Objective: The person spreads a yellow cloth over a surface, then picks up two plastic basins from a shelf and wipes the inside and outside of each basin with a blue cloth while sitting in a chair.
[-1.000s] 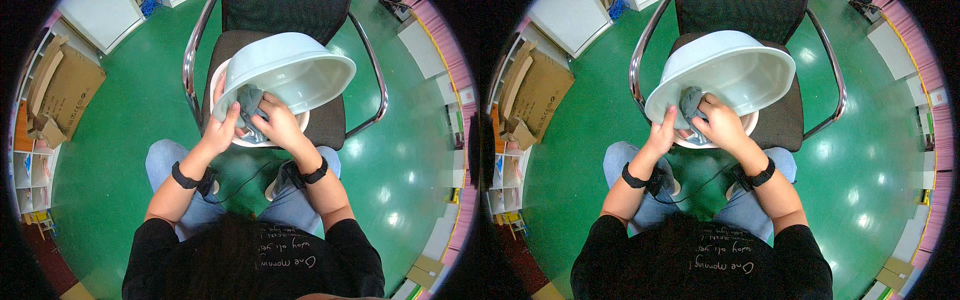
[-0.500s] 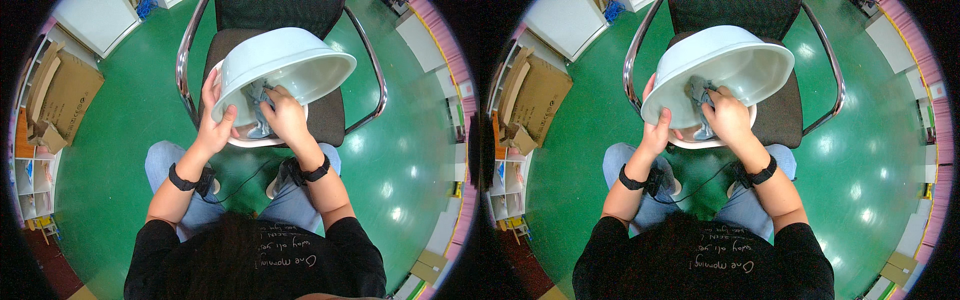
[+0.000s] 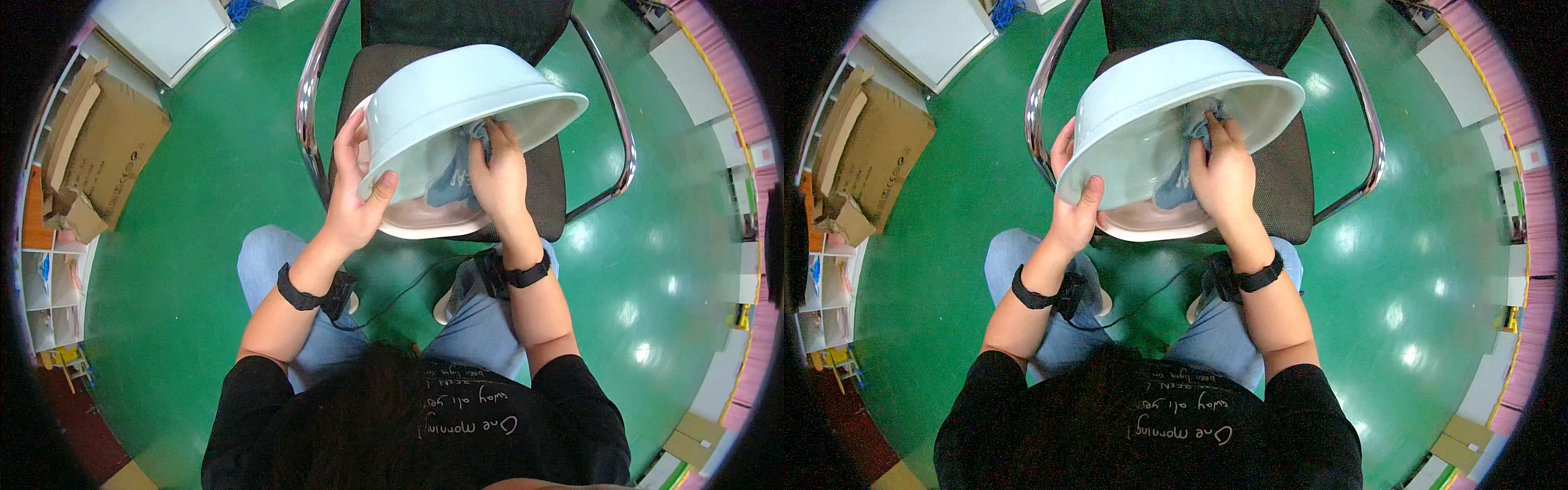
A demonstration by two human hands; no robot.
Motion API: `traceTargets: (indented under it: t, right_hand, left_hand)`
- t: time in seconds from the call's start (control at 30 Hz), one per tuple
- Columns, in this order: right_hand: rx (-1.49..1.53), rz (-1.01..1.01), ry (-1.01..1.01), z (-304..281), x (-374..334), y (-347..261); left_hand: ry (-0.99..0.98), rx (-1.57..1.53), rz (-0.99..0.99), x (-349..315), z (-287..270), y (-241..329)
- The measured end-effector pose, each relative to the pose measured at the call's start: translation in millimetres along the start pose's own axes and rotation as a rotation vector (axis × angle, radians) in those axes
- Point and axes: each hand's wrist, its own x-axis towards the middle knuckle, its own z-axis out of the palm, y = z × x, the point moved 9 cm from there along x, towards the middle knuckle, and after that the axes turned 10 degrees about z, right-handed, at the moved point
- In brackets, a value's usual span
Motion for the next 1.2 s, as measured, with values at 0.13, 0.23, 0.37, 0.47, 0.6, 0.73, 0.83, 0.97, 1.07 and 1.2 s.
traceTargets:
  t: [0.13,0.23,0.37,0.47,0.6,0.73,0.83,0.97,1.07,1.2]
  right_hand:
    - [-0.068,-0.045,-0.084,13,-4,-7]
    - [-0.047,-0.100,-0.192,25,-11,-21]
    - [-0.036,-0.109,-0.478,47,-27,-29]
    - [0.116,-0.183,-0.509,47,-30,-35]
    - [0.257,-0.188,-0.605,46,-31,-41]
    - [0.455,-0.184,-0.694,44,-33,-46]
    - [0.588,-0.102,-0.738,45,-35,-42]
    - [0.817,0.089,-0.834,44,-37,-39]
    - [0.925,0.081,-0.737,36,-38,-39]
    - [1.006,0.128,-0.795,39,-44,-33]
  left_hand:
    - [0.029,-0.203,-0.128,-5,9,7]
    - [0.104,-0.377,-0.282,-15,10,-2]
    - [0.078,-0.395,-0.302,-20,17,-4]
    - [0.064,-0.369,-0.307,-19,17,-4]
    - [0.059,-0.351,-0.286,-14,18,-3]
    - [0.076,-0.302,-0.146,-6,16,5]
    - [0.065,-0.486,-0.158,-2,19,10]
    - [-0.130,-0.372,-0.152,-2,21,7]
    - [-0.185,-0.387,-0.150,-3,26,12]
    - [-0.211,-0.390,-0.100,-6,32,16]
